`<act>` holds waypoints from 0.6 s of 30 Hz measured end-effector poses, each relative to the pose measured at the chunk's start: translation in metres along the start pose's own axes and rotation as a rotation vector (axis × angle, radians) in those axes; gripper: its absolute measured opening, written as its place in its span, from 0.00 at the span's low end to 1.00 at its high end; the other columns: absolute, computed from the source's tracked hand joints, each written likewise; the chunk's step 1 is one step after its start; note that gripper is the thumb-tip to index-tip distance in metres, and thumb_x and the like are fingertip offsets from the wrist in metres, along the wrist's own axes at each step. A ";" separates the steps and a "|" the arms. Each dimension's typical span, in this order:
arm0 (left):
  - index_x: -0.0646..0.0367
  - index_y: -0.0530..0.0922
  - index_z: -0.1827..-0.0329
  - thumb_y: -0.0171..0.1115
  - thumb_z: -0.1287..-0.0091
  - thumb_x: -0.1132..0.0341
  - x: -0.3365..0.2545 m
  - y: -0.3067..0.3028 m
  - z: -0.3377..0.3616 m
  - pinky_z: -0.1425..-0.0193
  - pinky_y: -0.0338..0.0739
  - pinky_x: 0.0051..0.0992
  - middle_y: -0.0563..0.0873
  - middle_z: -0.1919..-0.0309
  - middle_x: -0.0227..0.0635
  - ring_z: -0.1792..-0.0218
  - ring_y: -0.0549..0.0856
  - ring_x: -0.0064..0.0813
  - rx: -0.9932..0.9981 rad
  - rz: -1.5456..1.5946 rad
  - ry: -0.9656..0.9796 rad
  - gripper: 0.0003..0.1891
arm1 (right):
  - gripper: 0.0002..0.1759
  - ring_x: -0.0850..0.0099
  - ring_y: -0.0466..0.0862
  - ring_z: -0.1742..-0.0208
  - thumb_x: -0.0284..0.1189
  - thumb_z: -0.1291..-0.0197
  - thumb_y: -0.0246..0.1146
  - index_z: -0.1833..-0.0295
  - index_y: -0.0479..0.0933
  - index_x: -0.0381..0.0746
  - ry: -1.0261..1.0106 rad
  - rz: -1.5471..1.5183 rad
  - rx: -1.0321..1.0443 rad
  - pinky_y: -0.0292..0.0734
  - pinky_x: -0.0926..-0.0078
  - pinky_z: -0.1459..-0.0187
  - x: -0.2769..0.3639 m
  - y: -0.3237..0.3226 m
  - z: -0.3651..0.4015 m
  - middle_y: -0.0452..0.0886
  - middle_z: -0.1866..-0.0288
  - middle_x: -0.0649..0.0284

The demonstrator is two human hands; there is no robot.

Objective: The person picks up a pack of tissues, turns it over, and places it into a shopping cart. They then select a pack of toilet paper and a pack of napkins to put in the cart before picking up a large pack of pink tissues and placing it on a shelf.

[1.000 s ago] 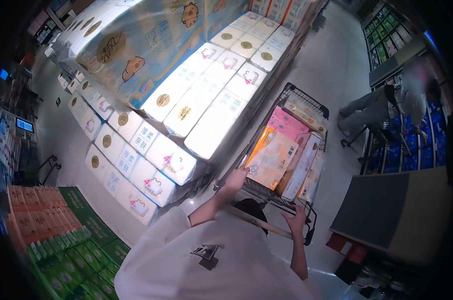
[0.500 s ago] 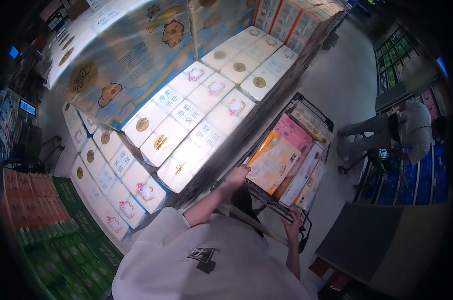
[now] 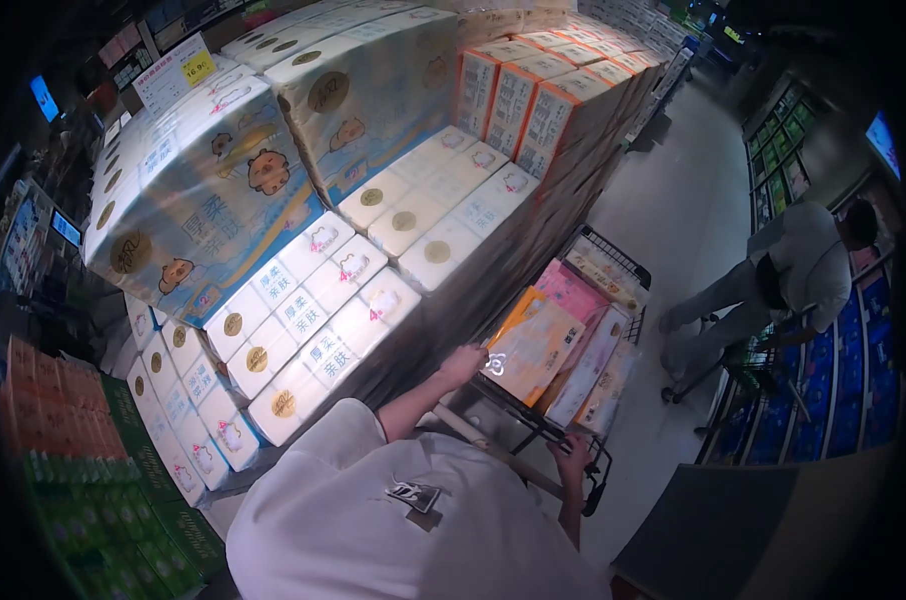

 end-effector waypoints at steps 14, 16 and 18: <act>0.55 0.85 0.49 0.56 0.31 0.67 -0.007 0.007 -0.148 0.39 0.79 0.45 0.87 0.52 0.47 0.47 0.86 0.50 0.100 -0.004 -0.093 0.13 | 0.19 0.56 0.82 0.51 0.40 0.51 0.79 0.64 0.81 0.38 -0.087 -0.020 -0.028 0.74 0.57 0.50 -0.004 -0.041 -0.143 0.80 0.55 0.58; 0.54 0.84 0.47 0.55 0.31 0.68 -0.004 0.011 -0.162 0.38 0.79 0.45 0.87 0.50 0.47 0.45 0.85 0.50 0.128 -0.010 -0.112 0.13 | 0.19 0.55 0.82 0.51 0.39 0.51 0.79 0.64 0.80 0.38 -0.071 -0.016 0.019 0.74 0.57 0.51 -0.010 -0.038 -0.162 0.79 0.56 0.58; 0.55 0.84 0.47 0.56 0.32 0.70 -0.003 0.011 -0.183 0.38 0.79 0.45 0.87 0.50 0.47 0.45 0.85 0.50 0.119 -0.010 -0.118 0.14 | 0.19 0.55 0.81 0.51 0.40 0.50 0.79 0.64 0.80 0.38 -0.051 -0.033 0.035 0.73 0.56 0.50 -0.015 -0.039 -0.181 0.79 0.56 0.58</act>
Point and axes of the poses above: each hand's wrist, its own z-axis away from the middle knuckle, its own y-axis out of the palm, x = y × z, the point moved 10 cm from there along -z, towards the middle knuckle
